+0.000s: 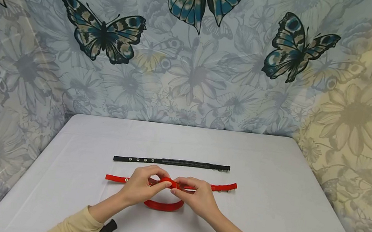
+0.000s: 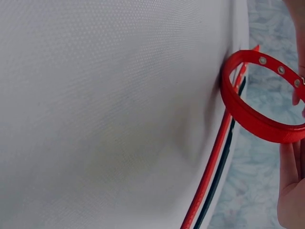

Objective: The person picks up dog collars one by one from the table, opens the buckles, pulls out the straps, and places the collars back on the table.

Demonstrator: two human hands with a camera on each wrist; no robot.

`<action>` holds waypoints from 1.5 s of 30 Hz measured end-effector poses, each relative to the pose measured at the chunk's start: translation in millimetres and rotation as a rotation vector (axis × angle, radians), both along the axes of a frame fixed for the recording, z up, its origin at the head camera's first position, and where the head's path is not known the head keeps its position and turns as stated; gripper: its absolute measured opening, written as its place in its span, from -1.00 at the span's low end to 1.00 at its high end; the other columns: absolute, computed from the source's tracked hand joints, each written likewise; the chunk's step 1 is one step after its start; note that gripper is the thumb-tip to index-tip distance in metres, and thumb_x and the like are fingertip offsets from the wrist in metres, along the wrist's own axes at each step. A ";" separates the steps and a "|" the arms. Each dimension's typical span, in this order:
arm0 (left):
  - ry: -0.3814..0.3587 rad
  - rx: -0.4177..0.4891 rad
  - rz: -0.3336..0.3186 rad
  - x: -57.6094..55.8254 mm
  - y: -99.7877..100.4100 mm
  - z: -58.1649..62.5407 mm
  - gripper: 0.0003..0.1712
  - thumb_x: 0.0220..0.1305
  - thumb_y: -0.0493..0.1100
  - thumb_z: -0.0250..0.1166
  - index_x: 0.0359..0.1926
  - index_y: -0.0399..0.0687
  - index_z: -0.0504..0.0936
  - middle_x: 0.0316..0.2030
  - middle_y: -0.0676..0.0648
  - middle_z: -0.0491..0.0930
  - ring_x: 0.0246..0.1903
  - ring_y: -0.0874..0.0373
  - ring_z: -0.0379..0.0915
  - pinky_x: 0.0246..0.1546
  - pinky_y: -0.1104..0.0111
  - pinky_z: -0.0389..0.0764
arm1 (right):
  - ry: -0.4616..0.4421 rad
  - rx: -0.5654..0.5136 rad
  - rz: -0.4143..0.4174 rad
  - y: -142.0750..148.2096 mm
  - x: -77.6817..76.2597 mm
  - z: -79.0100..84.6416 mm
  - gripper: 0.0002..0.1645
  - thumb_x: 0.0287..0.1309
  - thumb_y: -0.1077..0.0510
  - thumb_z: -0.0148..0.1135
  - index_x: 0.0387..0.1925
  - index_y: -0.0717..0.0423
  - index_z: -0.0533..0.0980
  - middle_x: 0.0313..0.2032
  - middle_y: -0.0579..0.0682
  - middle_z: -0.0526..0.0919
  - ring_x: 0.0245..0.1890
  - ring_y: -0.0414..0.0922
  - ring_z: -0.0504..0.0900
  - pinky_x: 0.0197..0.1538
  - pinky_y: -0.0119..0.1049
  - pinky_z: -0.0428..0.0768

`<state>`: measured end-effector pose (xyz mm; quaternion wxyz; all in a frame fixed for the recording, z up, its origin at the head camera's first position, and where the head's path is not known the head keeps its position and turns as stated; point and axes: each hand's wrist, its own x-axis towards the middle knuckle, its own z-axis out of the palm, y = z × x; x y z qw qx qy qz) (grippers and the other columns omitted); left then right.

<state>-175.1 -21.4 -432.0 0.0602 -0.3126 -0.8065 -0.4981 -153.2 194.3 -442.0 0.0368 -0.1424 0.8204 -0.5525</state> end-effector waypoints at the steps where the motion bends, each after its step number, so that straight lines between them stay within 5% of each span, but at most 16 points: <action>1: -0.017 0.022 0.001 0.2 0.2 -1.3 -0.91 0.19 -0.17 0.42 -0.26 -0.01 0.70 -0.34 0.16 0.64 -0.32 0.30 0.53 -0.34 0.48 0.62 | -0.003 0.000 -0.001 0.2 0.0 -0.3 -0.68 0.07 0.00 0.46 -0.12 -0.02 0.69 -0.13 -0.07 0.71 -0.15 -0.14 0.68 -0.11 -0.27 0.66; 10: -0.323 0.212 0.050 -1.1 -0.8 -5.7 -0.83 0.26 -0.06 0.37 -0.17 0.01 0.71 -0.28 0.02 0.67 -0.31 0.15 0.63 -0.40 0.35 0.67 | -0.059 0.027 -0.037 2.5 2.2 -6.9 -0.68 0.14 0.01 0.41 -0.07 0.01 0.68 -0.18 -0.10 0.72 -0.13 -0.09 0.62 -0.12 -0.33 0.63; 24: -0.580 0.321 0.112 -9.2 0.2 -19.1 -0.71 0.32 -0.12 0.31 -0.06 -0.23 0.66 -0.22 -0.14 0.69 -0.25 0.18 0.61 -0.21 0.35 0.66 | -0.237 0.006 -0.110 0.4 -1.7 -11.5 -0.68 0.14 -0.01 0.40 -0.09 0.01 0.69 -0.23 -0.08 0.72 -0.13 -0.07 0.55 -0.15 -0.22 0.57; 37: -0.763 0.403 0.154 -17.3 0.1 -27.8 -0.60 0.34 -0.07 0.29 0.01 -0.33 0.62 -0.14 -0.21 0.69 -0.26 0.21 0.62 -0.18 0.34 0.65 | -0.300 -0.049 -0.093 2.6 -3.3 -14.7 -0.60 0.15 -0.03 0.39 -0.06 0.12 0.66 -0.21 -0.01 0.74 -0.22 -0.10 0.64 -0.13 -0.29 0.63; 45: -0.797 0.428 0.130 -18.8 0.2 -34.7 -0.59 0.33 -0.10 0.30 -0.01 -0.39 0.59 -0.11 -0.31 0.66 -0.29 0.23 0.62 -0.22 0.37 0.66 | -0.254 -0.010 -0.052 2.2 -5.0 -18.8 -0.62 0.16 -0.02 0.38 -0.05 0.10 0.64 -0.25 0.02 0.71 -0.22 -0.09 0.60 -0.24 -0.33 0.58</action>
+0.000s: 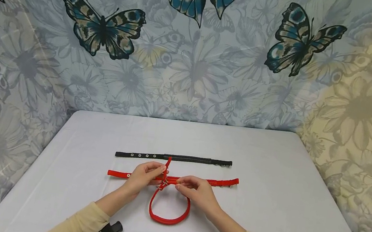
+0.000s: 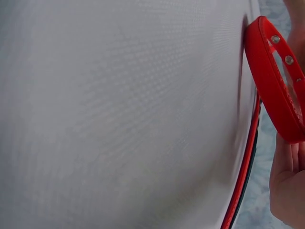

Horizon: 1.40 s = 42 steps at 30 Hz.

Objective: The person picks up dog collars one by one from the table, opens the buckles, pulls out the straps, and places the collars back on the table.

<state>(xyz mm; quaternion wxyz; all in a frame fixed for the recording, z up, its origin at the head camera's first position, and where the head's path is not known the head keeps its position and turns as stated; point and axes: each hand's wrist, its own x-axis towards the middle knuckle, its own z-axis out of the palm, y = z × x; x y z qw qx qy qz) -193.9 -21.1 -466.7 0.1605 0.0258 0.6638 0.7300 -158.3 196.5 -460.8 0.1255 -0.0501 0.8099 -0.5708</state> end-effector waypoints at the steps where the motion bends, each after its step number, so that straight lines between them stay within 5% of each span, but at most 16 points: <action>1: 0.000 0.001 -0.003 -0.1 0.1 -0.6 -0.59 0.33 -0.10 0.30 -0.01 -0.40 0.59 -0.11 -0.31 0.66 -0.29 0.23 0.62 -0.23 0.38 0.66 | 0.012 0.009 0.004 -0.4 -0.8 -0.9 -0.61 0.15 -0.02 0.38 -0.04 0.08 0.64 -0.25 0.01 0.70 -0.20 -0.10 0.59 -0.24 -0.33 0.58; 7: 0.010 -0.005 -0.013 0.3 1.2 -3.0 -0.63 0.34 -0.13 0.28 -0.02 -0.38 0.60 -0.19 -0.20 0.69 -0.31 0.24 0.61 -0.26 0.39 0.66 | 0.108 0.064 0.023 -7.5 -6.0 -3.2 -0.62 0.19 -0.09 0.33 0.00 -0.07 0.62 -0.14 -0.15 0.68 -0.05 -0.12 0.56 -0.05 -0.25 0.55; 13: 0.006 -0.013 -0.019 0.5 2.8 -4.7 -0.64 0.34 -0.12 0.29 -0.02 -0.36 0.61 -0.24 -0.14 0.69 -0.33 0.25 0.60 -0.27 0.38 0.66 | 0.137 0.071 0.027 -13.8 -13.4 -1.0 -0.73 0.26 -0.06 0.27 -0.16 0.01 0.68 -0.25 -0.13 0.71 -0.18 -0.17 0.60 -0.10 -0.27 0.55; 29: -0.026 0.006 0.004 -0.5 4.1 -4.0 -0.61 0.35 -0.09 0.27 -0.01 -0.35 0.61 -0.21 -0.21 0.68 -0.33 0.24 0.61 -0.24 0.33 0.67 | -0.023 0.024 0.092 -16.5 -23.6 5.2 -0.76 0.20 0.04 0.34 -0.21 0.12 0.69 -0.29 -0.05 0.72 -0.25 -0.12 0.60 -0.10 -0.13 0.63; 42: -0.036 0.008 0.007 -2.2 5.4 -4.9 -0.61 0.37 -0.10 0.26 0.01 -0.36 0.60 -0.16 -0.26 0.67 -0.34 0.25 0.60 -0.26 0.34 0.67 | -0.088 0.009 0.123 -21.4 -29.3 3.6 -0.77 0.20 0.10 0.32 -0.29 0.22 0.65 -0.36 -0.05 0.68 -0.29 -0.17 0.59 -0.12 -0.22 0.65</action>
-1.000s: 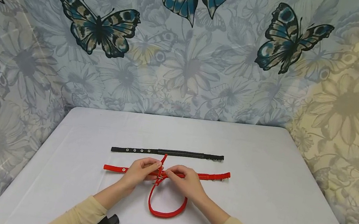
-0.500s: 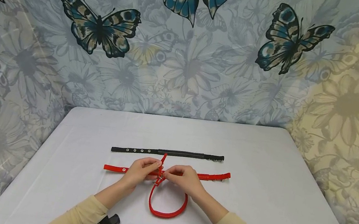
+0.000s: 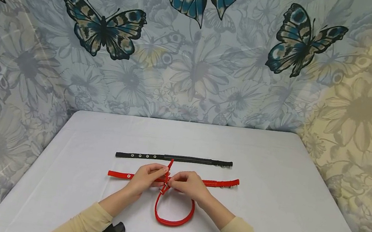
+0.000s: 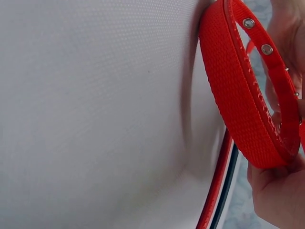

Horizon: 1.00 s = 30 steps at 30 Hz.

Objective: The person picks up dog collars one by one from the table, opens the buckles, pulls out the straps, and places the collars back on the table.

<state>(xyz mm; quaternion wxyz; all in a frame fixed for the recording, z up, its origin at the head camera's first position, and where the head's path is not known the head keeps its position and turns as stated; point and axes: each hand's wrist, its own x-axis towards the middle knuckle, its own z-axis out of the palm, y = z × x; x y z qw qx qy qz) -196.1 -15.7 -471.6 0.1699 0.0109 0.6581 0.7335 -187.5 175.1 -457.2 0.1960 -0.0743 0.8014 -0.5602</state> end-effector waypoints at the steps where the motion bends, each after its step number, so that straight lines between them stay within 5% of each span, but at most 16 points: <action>1: 0.001 0.001 -0.001 0.2 0.1 -0.2 -0.60 0.37 -0.09 0.26 0.02 -0.36 0.60 -0.16 -0.26 0.66 -0.34 0.25 0.60 -0.26 0.35 0.67 | 0.001 -0.001 -0.002 -0.3 0.2 -0.2 -0.77 0.20 0.11 0.31 -0.28 0.23 0.65 -0.37 -0.05 0.68 -0.30 -0.17 0.59 -0.12 -0.21 0.66; 15: 0.015 -0.033 -0.012 1.9 -0.7 -1.5 -0.63 0.31 -0.09 0.31 -0.04 -0.32 0.64 -0.29 -0.08 0.70 -0.32 0.23 0.63 -0.24 0.36 0.66 | -0.027 -0.076 -0.065 0.2 6.5 -6.2 -0.76 0.24 0.12 0.28 -0.23 0.25 0.63 -0.32 -0.02 0.67 -0.23 -0.13 0.62 -0.07 -0.21 0.65; 22: 0.065 -0.133 -0.126 6.8 -9.6 -3.7 -0.65 0.34 -0.09 0.28 -0.03 -0.29 0.64 -0.23 -0.12 0.70 -0.23 0.11 0.65 -0.17 0.23 0.67 | -0.052 -0.149 -0.077 1.5 11.9 -3.6 -0.75 0.25 0.15 0.26 -0.19 0.30 0.59 -0.27 0.01 0.67 -0.18 -0.06 0.65 -0.03 -0.16 0.64; 30: 0.000 -0.207 -0.225 19.8 -24.7 -2.6 -0.69 0.26 -0.08 0.36 -0.10 -0.22 0.66 -0.26 -0.07 0.71 -0.28 0.14 0.64 -0.19 0.25 0.67 | -0.070 -0.197 -0.127 8.4 14.2 -4.7 -0.71 0.29 0.15 0.22 -0.13 0.33 0.58 -0.24 0.03 0.68 -0.10 0.07 0.66 0.00 -0.17 0.62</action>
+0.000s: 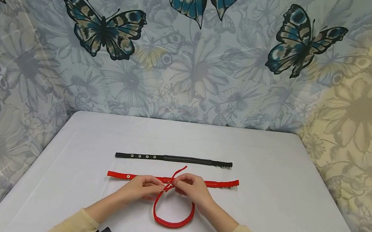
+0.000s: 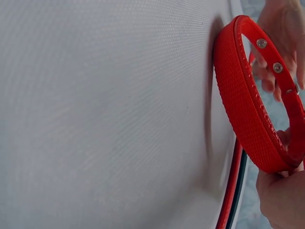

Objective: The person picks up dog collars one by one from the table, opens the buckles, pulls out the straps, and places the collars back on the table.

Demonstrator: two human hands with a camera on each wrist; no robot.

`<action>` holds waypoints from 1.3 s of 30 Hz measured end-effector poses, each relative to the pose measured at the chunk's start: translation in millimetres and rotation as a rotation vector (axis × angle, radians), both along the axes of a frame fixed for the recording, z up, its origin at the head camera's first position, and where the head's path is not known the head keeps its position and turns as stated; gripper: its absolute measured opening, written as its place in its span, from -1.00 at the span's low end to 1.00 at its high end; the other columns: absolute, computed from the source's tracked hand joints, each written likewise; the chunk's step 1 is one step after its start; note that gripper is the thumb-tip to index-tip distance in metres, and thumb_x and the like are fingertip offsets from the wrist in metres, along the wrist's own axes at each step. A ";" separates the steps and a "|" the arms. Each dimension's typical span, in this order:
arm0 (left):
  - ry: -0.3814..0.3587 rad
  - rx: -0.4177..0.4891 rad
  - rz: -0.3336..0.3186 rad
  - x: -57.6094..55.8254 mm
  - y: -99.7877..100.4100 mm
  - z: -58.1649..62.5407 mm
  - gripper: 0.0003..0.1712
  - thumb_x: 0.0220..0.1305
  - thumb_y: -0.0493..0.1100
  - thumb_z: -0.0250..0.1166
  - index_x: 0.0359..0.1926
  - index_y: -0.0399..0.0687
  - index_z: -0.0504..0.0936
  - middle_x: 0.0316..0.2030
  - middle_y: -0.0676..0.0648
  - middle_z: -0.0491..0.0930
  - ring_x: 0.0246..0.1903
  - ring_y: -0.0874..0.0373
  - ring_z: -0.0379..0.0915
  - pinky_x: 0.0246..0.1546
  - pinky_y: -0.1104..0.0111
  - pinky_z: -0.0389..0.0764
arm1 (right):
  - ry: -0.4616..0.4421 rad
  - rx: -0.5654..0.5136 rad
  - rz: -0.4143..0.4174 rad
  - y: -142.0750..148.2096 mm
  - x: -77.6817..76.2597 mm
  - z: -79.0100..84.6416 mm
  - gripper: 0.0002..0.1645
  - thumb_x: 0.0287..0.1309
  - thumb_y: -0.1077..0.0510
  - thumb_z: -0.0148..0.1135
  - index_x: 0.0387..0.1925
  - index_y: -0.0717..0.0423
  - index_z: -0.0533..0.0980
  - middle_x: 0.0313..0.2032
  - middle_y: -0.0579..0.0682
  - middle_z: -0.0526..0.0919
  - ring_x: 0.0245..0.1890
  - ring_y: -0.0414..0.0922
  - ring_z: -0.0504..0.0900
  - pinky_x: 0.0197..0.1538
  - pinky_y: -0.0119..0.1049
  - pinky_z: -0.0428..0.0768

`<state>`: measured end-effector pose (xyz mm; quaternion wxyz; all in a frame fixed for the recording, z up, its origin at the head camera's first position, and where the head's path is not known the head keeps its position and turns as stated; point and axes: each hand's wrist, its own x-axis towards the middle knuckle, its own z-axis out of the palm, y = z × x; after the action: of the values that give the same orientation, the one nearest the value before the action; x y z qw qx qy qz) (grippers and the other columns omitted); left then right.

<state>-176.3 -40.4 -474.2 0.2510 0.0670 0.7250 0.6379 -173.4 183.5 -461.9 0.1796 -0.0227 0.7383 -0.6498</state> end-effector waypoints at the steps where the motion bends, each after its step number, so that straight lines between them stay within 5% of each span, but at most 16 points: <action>1: -0.006 -0.007 -0.003 1.1 -0.9 0.0 -0.69 0.24 -0.08 0.38 -0.11 -0.21 0.66 -0.27 -0.06 0.71 -0.30 0.15 0.63 -0.20 0.26 0.67 | 0.000 -0.003 -0.007 0.6 0.4 0.4 -0.71 0.29 0.15 0.22 -0.13 0.33 0.58 -0.24 0.03 0.68 -0.09 0.08 0.65 0.01 -0.17 0.62; 11: 0.008 -0.036 0.013 5.6 -1.4 -0.6 -0.72 0.16 -0.07 0.43 -0.24 -0.20 0.68 -0.35 -0.06 0.72 -0.40 0.14 0.62 -0.27 0.28 0.67 | -0.010 -0.027 -0.052 2.1 3.0 0.0 -0.72 0.31 0.16 0.20 -0.12 0.33 0.57 -0.21 0.04 0.66 -0.08 0.07 0.64 0.02 -0.19 0.61; 39: 0.056 0.009 -0.008 5.2 -0.1 0.5 -0.74 0.21 -0.16 0.40 -0.07 -0.10 0.71 -0.28 -0.22 0.71 -0.37 0.21 0.57 -0.29 0.24 0.67 | -0.036 -0.037 -0.178 1.1 2.8 -2.9 -0.65 0.25 0.14 0.28 -0.09 0.39 0.56 -0.22 0.06 0.67 -0.14 -0.06 0.68 -0.02 -0.22 0.63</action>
<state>-171.1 -40.5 -473.7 0.2328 0.0888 0.7284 0.6382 -170.6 184.5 -464.8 0.1341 0.0514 0.7217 -0.6771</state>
